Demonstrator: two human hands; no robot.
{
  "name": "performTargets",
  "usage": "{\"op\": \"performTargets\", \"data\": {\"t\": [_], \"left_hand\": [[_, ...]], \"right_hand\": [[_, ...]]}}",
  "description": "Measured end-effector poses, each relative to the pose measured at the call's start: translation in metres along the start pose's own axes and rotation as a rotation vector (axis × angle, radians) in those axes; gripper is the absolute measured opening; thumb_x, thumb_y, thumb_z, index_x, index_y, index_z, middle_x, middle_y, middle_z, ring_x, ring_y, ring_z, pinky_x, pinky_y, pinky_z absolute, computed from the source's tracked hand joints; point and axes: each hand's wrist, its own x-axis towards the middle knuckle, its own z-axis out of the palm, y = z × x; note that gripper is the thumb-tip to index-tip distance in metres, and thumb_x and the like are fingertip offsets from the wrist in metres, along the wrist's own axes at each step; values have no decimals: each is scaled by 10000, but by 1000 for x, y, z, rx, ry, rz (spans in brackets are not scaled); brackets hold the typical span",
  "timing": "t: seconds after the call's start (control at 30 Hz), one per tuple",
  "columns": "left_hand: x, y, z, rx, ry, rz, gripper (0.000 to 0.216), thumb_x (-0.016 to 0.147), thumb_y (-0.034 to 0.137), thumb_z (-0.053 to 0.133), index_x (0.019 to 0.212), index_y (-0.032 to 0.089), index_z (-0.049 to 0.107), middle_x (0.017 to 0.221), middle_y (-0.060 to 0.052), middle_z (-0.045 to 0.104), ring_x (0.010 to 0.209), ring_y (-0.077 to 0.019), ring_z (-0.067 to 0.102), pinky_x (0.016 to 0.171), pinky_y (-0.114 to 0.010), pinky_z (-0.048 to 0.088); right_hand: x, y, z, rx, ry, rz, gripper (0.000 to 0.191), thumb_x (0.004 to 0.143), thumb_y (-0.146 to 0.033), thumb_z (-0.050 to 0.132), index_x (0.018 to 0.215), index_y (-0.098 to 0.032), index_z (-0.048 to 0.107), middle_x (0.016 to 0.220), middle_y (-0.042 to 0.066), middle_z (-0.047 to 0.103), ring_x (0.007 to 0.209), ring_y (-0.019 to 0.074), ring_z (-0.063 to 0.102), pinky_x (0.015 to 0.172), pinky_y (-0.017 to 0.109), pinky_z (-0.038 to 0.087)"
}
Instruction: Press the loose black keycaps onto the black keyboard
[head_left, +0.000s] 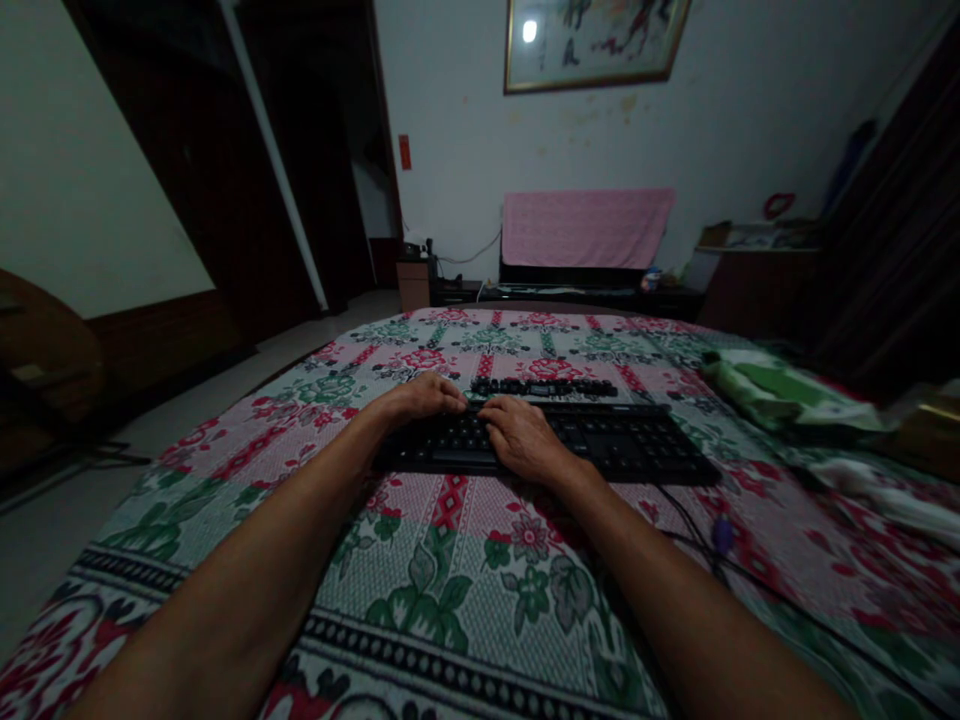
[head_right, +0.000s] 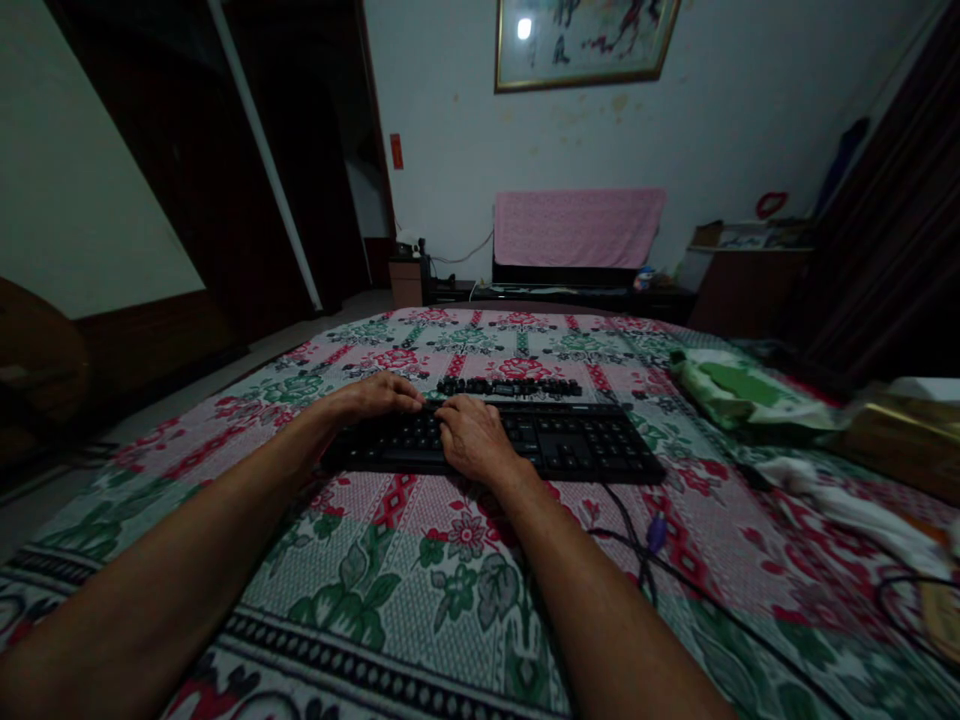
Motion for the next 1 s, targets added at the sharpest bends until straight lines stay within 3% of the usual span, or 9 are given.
{"op": "performTargets", "data": {"t": [0.57,0.77,1.0], "left_hand": [[11,-8,7,166,9,45,248,631,247,589,825,126,686,648,20,634,589,-97,510,579,-196,385],[17,-13,8,314,22,98,284,636,265,592,869,139,693,719,7,671,657,-122,559,607,-197,418],[10,1,8,600,41,178,261,671,245,571,883,182,708,782,0,685,760,-137,579,670,-188,402]], "right_hand": [[0,1,1,-2,6,-5,296,853,-228,376,1065,-197,580,1124,67,527,1048,180,442,894,337,328],[0,2,3,0,4,1,295,855,-234,376,1066,-200,579,1142,64,521,1050,178,441,902,337,323],[-1,0,1,14,13,-4,325,853,-227,370,1135,-223,532,1131,53,525,1044,179,440,900,338,322]]}}
